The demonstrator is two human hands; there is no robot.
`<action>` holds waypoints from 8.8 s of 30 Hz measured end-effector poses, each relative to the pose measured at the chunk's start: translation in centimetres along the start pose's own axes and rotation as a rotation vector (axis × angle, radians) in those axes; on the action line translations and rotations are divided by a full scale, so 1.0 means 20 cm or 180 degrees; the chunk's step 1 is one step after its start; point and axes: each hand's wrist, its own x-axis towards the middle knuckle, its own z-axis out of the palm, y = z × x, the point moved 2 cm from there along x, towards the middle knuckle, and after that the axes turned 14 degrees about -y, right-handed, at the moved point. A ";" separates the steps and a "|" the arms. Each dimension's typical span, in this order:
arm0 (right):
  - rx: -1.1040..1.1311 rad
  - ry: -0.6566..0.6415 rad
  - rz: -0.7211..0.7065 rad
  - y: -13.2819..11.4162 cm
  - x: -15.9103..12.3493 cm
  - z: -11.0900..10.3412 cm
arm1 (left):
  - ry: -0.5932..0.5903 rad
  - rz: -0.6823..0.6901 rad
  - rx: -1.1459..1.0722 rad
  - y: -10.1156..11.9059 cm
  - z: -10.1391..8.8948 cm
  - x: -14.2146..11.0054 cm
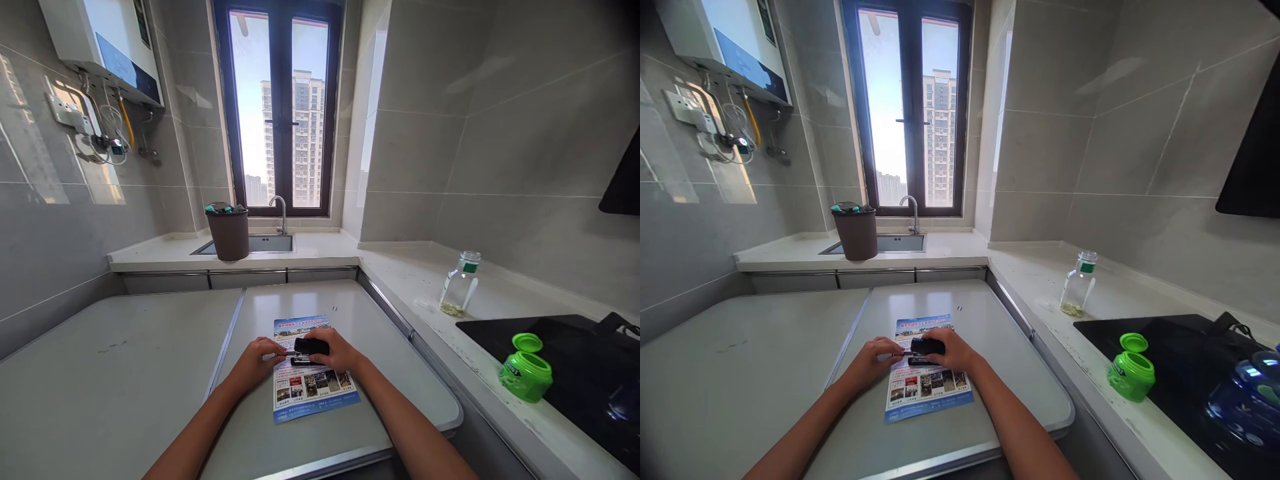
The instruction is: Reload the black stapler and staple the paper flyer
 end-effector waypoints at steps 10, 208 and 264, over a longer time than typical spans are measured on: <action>0.0219 0.0192 -0.0474 0.00 0.02 -0.06 | -0.0103 -0.0187 -0.0319 0.06 -0.03 -0.01; -0.2242 -0.0229 0.1415 0.14 -0.01 0.01 | -0.0692 -0.1491 0.1025 -0.05 0.10 0.03; -0.0760 0.0697 0.0986 0.00 0.06 0.06 | -0.0532 -0.1448 0.0956 -0.09 0.09 0.01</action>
